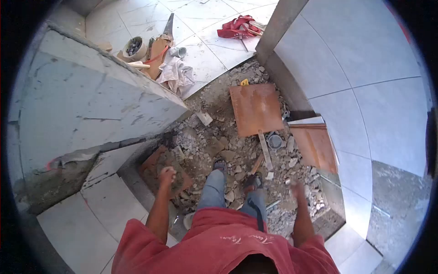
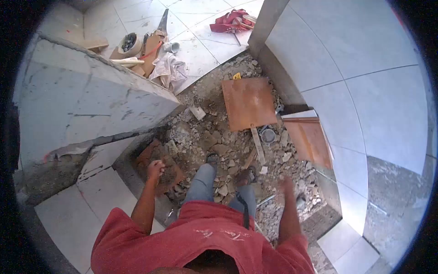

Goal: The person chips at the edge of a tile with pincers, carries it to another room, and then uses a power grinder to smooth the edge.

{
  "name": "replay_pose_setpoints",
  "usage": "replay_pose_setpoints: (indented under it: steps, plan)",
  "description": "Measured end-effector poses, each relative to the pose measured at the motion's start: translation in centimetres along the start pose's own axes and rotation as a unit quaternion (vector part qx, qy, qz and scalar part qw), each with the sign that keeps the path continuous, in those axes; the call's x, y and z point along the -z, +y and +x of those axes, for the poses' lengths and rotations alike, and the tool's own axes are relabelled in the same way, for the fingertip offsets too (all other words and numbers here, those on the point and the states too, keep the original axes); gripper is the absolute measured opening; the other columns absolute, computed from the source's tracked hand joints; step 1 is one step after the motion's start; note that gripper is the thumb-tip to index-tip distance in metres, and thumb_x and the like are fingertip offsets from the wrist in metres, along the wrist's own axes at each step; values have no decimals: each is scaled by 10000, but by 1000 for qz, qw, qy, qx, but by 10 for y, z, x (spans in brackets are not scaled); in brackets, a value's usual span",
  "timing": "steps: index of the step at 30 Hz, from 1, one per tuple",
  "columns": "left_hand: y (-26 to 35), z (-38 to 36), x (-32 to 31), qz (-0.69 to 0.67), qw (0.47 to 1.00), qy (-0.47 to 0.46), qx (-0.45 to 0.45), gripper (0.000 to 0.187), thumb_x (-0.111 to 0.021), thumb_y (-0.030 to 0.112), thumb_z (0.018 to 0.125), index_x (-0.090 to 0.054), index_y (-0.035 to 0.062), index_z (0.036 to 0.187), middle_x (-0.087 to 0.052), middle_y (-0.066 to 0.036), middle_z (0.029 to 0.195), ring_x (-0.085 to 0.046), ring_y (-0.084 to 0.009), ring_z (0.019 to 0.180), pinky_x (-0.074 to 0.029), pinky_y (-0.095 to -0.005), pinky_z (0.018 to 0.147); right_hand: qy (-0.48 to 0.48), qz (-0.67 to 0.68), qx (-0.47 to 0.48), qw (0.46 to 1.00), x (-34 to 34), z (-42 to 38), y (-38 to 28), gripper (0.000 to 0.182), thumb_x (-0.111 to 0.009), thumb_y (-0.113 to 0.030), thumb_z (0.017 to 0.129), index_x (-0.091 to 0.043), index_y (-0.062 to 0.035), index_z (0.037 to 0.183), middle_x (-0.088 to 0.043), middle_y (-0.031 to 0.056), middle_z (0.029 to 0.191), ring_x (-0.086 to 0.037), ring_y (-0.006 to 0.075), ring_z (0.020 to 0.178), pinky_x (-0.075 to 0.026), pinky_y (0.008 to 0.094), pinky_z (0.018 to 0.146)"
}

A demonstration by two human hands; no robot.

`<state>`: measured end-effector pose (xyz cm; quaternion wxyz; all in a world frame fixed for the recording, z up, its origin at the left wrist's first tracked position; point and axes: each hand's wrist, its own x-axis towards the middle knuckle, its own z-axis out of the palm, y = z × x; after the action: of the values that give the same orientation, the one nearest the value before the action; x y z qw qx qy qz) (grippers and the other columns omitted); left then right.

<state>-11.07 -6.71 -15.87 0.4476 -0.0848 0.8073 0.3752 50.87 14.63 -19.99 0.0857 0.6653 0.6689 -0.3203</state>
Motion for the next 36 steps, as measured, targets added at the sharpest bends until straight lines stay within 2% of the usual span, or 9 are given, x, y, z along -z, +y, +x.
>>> replay_pose_setpoints:
  steps: [4, 6, 14, 17, 22, 33, 34, 35, 36]
  plan:
    - [-58, 4, 104, -31, 999, -40, 16, 134, -572, 77, 828, -570, 68, 961, -551, -25, 721, -486, -94, 503, -403, -254, 427, 166, -177, -23, 970, 187, 58, -136, 371, -550, -234, 870, -533, 2, 1156, -582, 250, 1078, -559, 380, 1014, -442, 437, 870]
    - [-67, -23, 120, -33, 999, -4, 41, 116, -557, 74, 834, -553, 55, 948, -566, -42, 732, -498, -106, 494, -406, -251, 412, 376, -160, 160, 899, 266, 99, -143, 401, -596, -196, 861, -508, 13, 1192, -556, 223, 1164, -526, 382, 1083, -419, 409, 934]
    - [-21, -73, 77, -42, 997, -54, 40, 235, -552, 114, 847, -552, 35, 1068, -590, -47, 806, -537, -103, 562, -416, -225, 436, 620, -216, 254, 710, 483, 108, -245, 525, -587, -288, 838, -456, -100, 1310, -369, 196, 1393, -369, 383, 1266, -311, 508, 1026]
    - [17, -82, 67, 9, 998, -58, 14, 264, -561, 150, 860, -554, 31, 1096, -596, -42, 828, -538, -91, 582, -422, -219, 455, 630, -305, 73, 710, 514, 110, -244, 595, -544, -396, 855, -374, -160, 1373, -282, 158, 1453, -292, 356, 1322, -263, 590, 1020]
    - [83, -75, 37, 45, 996, -59, -50, 327, -593, 264, 879, -576, 34, 1111, -605, -29, 850, -544, -92, 613, -439, -242, 509, 643, -287, 117, 700, 528, 133, -223, 732, -432, -611, 859, -279, -174, 1427, -224, 117, 1486, -228, 338, 1355, -227, 619, 1020]
    - [293, 58, -169, 82, 966, -223, -103, 296, -595, 236, 855, -600, 16, 1052, -606, -24, 813, -557, -101, 687, -454, -249, 607, 647, -415, -44, 638, 532, 173, -188, 1060, -423, -741, 776, -158, 67, 1409, -92, 312, 1464, -62, 500, 1349, -182, 704, 968]
    - [313, 77, -191, 58, 970, -227, -61, 272, -587, 236, 851, -604, 30, 1028, -610, -26, 817, -562, -103, 695, -451, -245, 605, 638, -513, -63, 571, 533, 173, -177, 974, -423, -688, 823, -221, 78, 1389, -190, 316, 1438, -228, 530, 1294, -352, 688, 851]
    - [330, 99, -215, 49, 972, -226, -50, 272, -587, 236, 851, -604, 30, 1028, -610, -26, 817, -562, -103, 695, -451, -245, 605, 648, -343, -70, 676, 524, 163, -217, 1109, -443, -748, 763, -133, 111, 1393, -94, 309, 1465, -27, 478, 1360, -104, 608, 1061]
    - [340, 120, -229, 71, 968, -237, -29, 294, -591, 258, 853, -601, 39, 1049, -600, -23, 817, -556, -110, 692, -450, -259, 603, 648, -384, -47, 656, 529, 162, -185, 1088, -463, -709, 787, -95, 113, 1396, -76, 309, 1465, -28, 449, 1370, -45, 573, 1084]
